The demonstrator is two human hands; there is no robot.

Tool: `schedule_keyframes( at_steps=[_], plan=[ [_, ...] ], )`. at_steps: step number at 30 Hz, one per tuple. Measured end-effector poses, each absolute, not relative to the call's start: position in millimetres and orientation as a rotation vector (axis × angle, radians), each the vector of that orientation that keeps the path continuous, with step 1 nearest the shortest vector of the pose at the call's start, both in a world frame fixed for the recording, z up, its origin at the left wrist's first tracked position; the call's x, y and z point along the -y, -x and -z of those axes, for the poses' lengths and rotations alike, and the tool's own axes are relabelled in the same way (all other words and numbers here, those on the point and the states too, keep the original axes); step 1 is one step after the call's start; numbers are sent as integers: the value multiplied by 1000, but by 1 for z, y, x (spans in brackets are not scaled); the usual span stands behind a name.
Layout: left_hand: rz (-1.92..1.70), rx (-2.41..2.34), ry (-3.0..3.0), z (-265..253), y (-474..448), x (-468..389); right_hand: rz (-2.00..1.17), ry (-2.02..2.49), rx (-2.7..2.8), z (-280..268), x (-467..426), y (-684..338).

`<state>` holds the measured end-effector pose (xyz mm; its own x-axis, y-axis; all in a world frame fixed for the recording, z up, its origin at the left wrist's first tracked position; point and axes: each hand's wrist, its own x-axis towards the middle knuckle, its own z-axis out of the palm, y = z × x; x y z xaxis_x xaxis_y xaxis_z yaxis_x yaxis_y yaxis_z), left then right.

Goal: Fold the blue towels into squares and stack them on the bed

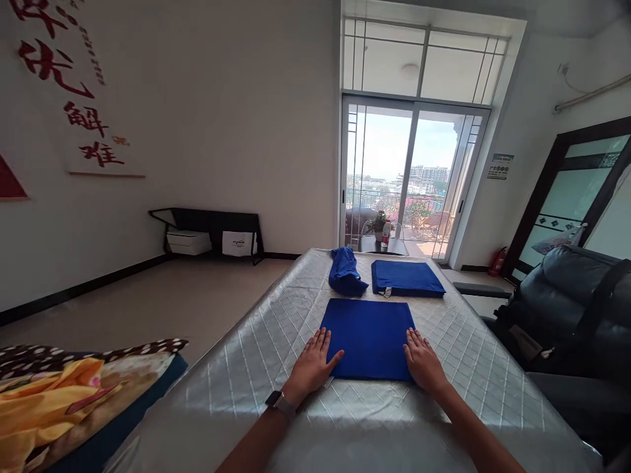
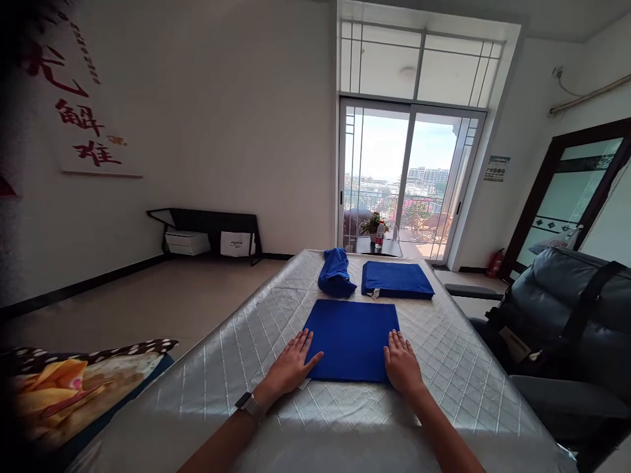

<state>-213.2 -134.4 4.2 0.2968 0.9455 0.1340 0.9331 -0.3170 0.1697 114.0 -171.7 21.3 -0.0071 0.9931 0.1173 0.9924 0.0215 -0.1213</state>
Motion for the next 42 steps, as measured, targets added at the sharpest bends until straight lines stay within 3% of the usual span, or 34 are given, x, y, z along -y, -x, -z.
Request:
schedule_keyframes(
  at_steps=[6,13,18,24,33,42],
  plan=[
    [-311,-1813,-2508,-8,198,136,-68,2132,2084,0,194,-114],
    [-511,-1233,-2751,-12,64,162,-77,2127,2123,-3,197,-113],
    [-454,-1233,-2715,-2,24,168,-90,2134,2137,-5,199,-114],
    [-364,-1260,-2737,-2,67,171,-109,2123,2106,-5,198,-113],
    [-269,-1877,-2514,12,201,155,-153,2122,2070,-2,197,-113],
    [-337,-1917,-2433,10,207,169,-67,2127,2118,-1,196,-113]
  ],
)
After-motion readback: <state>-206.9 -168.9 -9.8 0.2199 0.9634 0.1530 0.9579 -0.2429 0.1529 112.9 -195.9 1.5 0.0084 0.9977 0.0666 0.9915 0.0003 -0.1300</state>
